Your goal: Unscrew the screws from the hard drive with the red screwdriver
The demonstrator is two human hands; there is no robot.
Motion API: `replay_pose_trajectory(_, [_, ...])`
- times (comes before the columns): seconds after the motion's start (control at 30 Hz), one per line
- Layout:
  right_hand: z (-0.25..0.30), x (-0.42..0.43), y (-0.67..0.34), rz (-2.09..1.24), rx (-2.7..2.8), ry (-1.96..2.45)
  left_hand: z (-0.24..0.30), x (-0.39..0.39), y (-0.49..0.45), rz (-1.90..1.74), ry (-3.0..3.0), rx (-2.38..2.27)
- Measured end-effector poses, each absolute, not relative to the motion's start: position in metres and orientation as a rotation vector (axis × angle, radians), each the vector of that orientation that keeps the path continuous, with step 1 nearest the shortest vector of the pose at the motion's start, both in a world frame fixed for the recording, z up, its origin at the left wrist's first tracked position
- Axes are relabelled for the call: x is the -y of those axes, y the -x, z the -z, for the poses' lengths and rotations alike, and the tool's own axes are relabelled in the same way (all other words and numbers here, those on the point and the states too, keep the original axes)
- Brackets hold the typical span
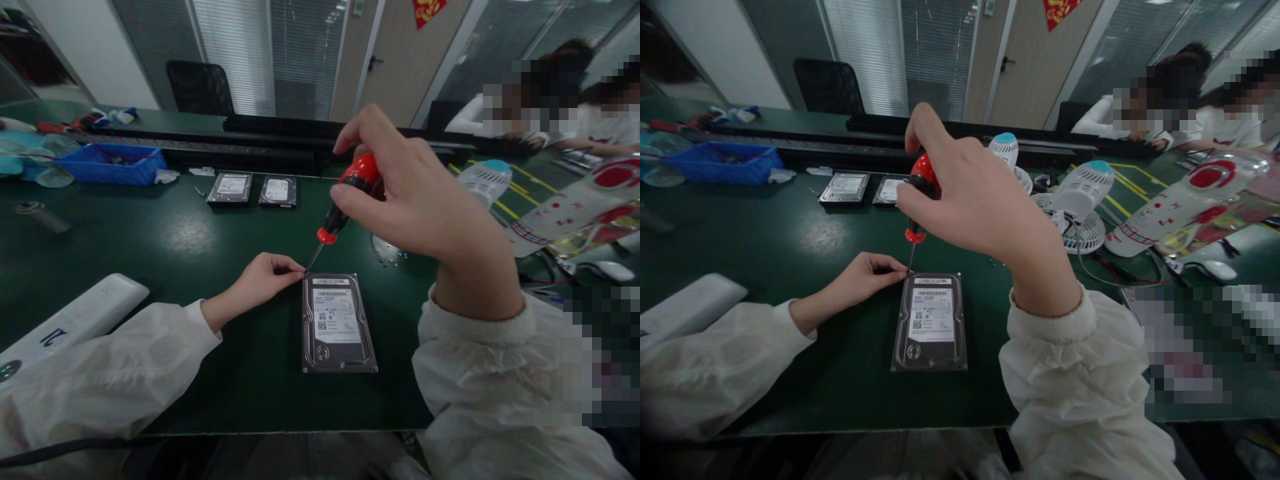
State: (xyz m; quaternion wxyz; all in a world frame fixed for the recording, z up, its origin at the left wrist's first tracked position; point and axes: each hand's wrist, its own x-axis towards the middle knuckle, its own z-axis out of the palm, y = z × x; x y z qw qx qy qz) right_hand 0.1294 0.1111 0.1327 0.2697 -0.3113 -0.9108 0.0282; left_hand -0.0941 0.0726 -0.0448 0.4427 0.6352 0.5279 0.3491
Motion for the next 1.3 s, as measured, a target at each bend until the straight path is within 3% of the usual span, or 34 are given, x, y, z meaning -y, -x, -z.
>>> replay_pose_trajectory(0.77, [-0.1339,-0.1127,-0.1329,-0.142,2.448,0.806,0.0403,-0.0707,0.0943,-0.859,-1.587,-1.316])
replay_pose_trajectory(1.07, [-0.1302,-0.1176,-0.1308,-0.071,2.42,0.673,0.0475,-0.0739,0.0934,-0.873,-1.58,-1.329])
replay_pose_trajectory(1.3, [-0.1292,-0.1168,-0.1303,0.054,2.428,0.86,0.046,-0.0731,0.0943,-0.871,-1.578,-1.308])
